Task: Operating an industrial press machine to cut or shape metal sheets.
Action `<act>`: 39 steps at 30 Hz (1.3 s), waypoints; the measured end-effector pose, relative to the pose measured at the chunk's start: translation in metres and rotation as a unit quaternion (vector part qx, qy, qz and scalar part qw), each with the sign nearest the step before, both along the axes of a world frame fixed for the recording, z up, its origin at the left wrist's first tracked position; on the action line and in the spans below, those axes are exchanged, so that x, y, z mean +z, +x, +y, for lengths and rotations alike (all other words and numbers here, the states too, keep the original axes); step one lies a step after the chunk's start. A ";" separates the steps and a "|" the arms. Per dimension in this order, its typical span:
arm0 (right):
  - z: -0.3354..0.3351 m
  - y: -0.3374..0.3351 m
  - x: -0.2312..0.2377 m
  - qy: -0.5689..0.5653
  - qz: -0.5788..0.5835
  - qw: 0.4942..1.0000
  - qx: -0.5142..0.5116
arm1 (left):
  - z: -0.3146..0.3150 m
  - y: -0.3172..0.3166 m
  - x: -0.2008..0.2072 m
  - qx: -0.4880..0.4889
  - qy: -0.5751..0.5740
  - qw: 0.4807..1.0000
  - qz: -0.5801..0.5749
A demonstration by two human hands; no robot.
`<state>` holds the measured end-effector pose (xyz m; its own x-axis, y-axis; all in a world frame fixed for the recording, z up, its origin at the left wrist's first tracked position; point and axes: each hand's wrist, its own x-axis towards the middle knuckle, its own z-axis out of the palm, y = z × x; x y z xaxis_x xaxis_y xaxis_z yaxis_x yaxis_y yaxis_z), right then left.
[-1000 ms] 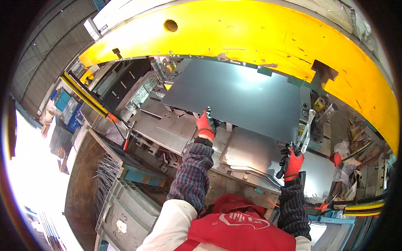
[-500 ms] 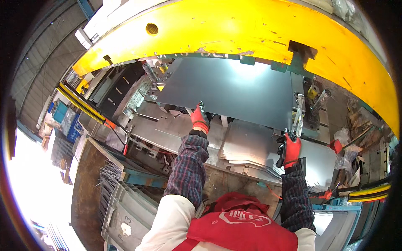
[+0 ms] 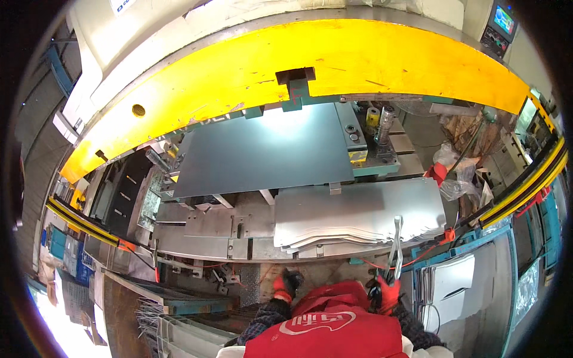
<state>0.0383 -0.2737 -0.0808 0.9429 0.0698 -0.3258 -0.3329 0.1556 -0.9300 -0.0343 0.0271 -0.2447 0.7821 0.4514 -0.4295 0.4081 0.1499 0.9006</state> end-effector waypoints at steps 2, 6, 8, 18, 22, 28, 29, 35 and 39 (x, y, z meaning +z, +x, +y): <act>-0.008 -0.020 -0.020 -0.026 0.009 0.998 0.048 | 0.002 -0.031 -0.065 0.088 -0.418 0.903 0.048; -0.064 -0.029 -0.125 0.126 0.140 0.982 -0.010 | -0.003 -0.061 -0.074 -0.170 -0.142 0.970 0.098; -0.025 -0.032 -0.026 0.208 0.187 0.960 0.003 | 0.000 -0.067 -0.068 -0.260 0.053 0.961 0.076; -0.050 0.005 -0.089 -0.014 0.115 0.993 0.025 | -0.002 -0.042 -0.095 -0.257 0.262 0.929 0.054; -0.034 0.022 -0.057 0.556 0.451 0.670 0.194 | 0.003 -0.041 -0.103 -0.303 0.270 0.913 -0.041; -0.040 0.022 -0.078 0.258 0.169 0.941 0.138 | -0.003 -0.018 -0.023 -0.311 0.161 0.935 0.062; -0.030 0.020 -0.064 0.222 0.156 0.953 0.136 | 0.002 -0.026 -0.048 -0.300 0.144 0.943 -0.023; -0.026 0.018 -0.050 0.291 0.184 0.933 0.104 | -0.010 -0.010 -0.039 -0.081 -0.309 0.942 0.101; -0.005 0.012 -0.021 0.120 0.127 0.980 0.100 | 0.002 -0.004 -0.035 -0.148 -0.463 0.873 0.039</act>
<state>0.0503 -0.2791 -0.1021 0.7934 0.3483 -0.4992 -0.5947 0.2685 -0.7578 -0.0382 0.0286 -0.2801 0.7573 -0.3356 -0.5603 0.6077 0.6765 0.4161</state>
